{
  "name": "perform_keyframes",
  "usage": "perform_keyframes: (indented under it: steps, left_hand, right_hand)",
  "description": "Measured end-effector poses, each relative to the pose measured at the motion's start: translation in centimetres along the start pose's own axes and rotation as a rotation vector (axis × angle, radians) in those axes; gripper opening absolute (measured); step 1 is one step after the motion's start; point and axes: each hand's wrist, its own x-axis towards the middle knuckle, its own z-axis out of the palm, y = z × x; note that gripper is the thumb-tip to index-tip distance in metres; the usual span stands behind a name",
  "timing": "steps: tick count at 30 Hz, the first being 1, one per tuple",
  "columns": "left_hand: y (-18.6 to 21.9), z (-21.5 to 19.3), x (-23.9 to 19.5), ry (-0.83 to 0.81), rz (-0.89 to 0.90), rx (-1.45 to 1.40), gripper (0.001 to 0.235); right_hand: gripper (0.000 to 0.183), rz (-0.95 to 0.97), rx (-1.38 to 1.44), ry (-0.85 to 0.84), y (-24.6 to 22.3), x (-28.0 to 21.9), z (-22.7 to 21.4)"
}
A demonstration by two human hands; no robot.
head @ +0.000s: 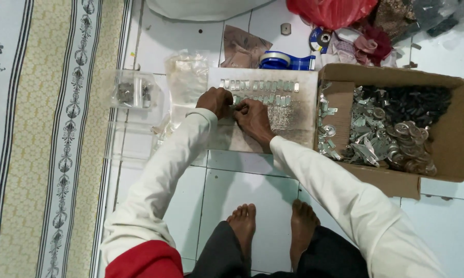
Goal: The person sorts small metal hardware pieces from a cardboard box onto a white board, arranging them in rows. They then pick up the sorted pieces and place them into a clear plastic bag.
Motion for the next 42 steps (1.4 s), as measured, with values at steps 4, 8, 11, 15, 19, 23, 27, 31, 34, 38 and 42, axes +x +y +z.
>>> perform_keyframes:
  steps: [4,8,11,15,19,23,27,31,34,38,42]
  left_hand:
    - [-1.1,1.4,0.8,0.03,0.022,0.022,0.019]
    - [-0.7,0.5,0.5,0.065,0.057,-0.052,0.019]
    - [1.0,0.0,0.5,0.111,0.101,-0.103,0.016]
    - [5.2,1.5,2.5,0.124,0.278,-0.034,0.012]
    - [13.9,3.8,2.6,0.102,0.389,-0.078,0.016]
    - [20.2,9.6,6.7,0.14,0.616,0.049,0.015]
    - [25.0,14.3,10.9,0.236,0.655,0.213,0.009]
    - [26.8,16.9,14.1,0.253,0.625,0.263,0.014]
    - [26.8,19.1,15.6,0.21,0.62,0.334,0.02]
    - [26.6,19.8,16.7,0.116,0.487,0.232,0.029]
    - [27.4,17.9,15.7,-0.01,0.325,0.032,0.036]
  right_hand:
    - [0.016,-0.029,0.0,0.048,-1.0,-0.6,-0.4]
    - [0.015,-0.043,0.023,0.1,-0.8,-1.4,-2.3]
    - [0.013,-0.057,-0.019,0.183,-2.0,-1.8,-7.0]
    - [0.01,-0.07,-0.104,0.334,1.7,-0.2,-16.0]
    - [0.016,0.013,-0.259,0.399,8.9,-0.8,-23.2]
    - [0.025,0.165,-0.343,0.398,12.2,-3.1,-25.8]
    - [0.036,0.221,-0.368,0.382,13.9,-4.0,-26.1]
    - [0.023,0.12,-0.411,0.351,16.9,-3.6,-25.7]
    - [0.022,0.122,-0.512,0.349,17.3,-3.5,-25.4]
    - [0.019,0.173,-0.446,0.397,15.7,-4.0,-25.2]
    - [0.017,0.231,-0.297,0.477,16.9,-3.7,-25.9]
